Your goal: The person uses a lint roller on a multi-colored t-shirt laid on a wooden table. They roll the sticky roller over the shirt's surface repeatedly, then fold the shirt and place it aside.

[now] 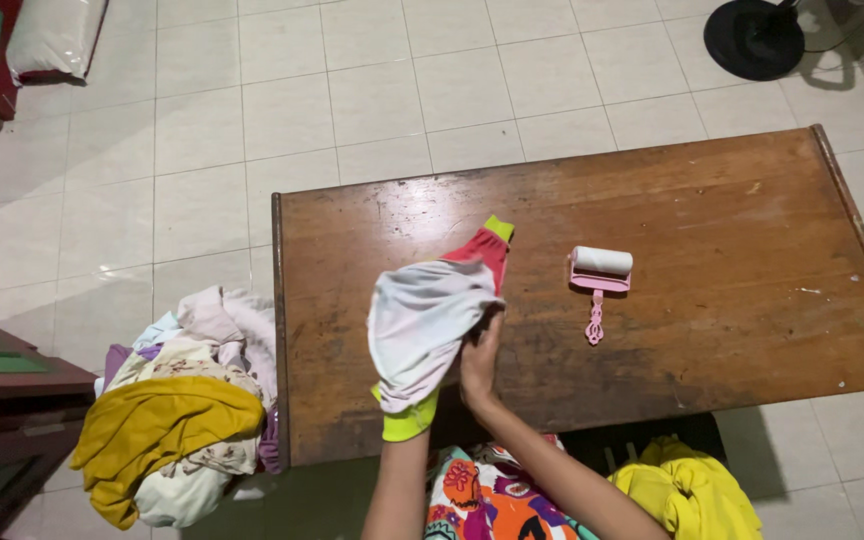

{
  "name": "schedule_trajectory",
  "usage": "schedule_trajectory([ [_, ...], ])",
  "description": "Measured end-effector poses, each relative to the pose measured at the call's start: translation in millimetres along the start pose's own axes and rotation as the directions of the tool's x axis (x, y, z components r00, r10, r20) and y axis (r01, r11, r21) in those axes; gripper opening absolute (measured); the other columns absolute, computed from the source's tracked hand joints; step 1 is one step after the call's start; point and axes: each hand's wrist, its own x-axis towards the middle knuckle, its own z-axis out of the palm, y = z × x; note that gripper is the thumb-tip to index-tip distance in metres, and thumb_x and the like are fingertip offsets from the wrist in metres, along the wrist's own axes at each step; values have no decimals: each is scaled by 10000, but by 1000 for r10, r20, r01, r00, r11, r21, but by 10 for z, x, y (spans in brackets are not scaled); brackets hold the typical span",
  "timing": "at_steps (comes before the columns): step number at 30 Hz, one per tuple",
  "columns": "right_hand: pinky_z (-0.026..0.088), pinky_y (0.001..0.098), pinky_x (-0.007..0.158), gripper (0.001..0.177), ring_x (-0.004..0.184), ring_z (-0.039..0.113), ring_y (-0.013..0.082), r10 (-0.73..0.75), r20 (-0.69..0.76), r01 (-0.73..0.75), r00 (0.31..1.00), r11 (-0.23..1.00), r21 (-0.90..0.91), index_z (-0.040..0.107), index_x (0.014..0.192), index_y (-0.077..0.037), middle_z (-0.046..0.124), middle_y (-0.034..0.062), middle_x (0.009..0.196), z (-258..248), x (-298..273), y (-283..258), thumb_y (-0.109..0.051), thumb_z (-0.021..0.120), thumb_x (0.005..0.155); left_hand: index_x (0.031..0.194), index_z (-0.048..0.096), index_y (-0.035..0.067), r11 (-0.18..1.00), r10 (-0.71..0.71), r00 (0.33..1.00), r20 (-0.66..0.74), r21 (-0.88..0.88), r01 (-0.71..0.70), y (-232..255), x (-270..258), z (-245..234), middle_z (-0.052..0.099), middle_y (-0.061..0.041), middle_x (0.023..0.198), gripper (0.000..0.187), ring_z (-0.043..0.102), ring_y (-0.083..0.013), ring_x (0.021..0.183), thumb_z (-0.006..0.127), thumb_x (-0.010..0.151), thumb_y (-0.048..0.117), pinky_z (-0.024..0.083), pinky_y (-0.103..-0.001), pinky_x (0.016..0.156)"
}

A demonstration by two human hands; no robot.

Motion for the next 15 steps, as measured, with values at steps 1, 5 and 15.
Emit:
schedule_trajectory([
  [1,445,425,1104,409,1203,595,283,37,59,-46,998,988,149,482,1368,129,608,275,1327,-16,-20,185,-186,510,1110,1314,544,-150,997,-22,999,37,-70,24,50,0,-30,679,-323,1162,603,702,-398,970,526,1078,405,600,-484,910],
  [5,222,346,1193,580,1475,263,194,134,420,-97,898,989,-108,200,1583,12,255,137,1635,-47,-260,703,-221,417,1098,1318,538,-168,724,-216,851,479,-506,469,40,81,-148,674,-344,1167,655,704,-415,961,525,1089,445,606,-498,912],
  [15,572,412,924,449,1120,644,235,183,-89,-186,979,982,-35,554,1360,18,662,125,1286,-449,184,887,-251,528,1001,1309,537,-149,996,-57,996,67,-71,62,105,-376,-211,634,-350,1156,662,664,-439,927,479,1076,468,576,-552,864],
])
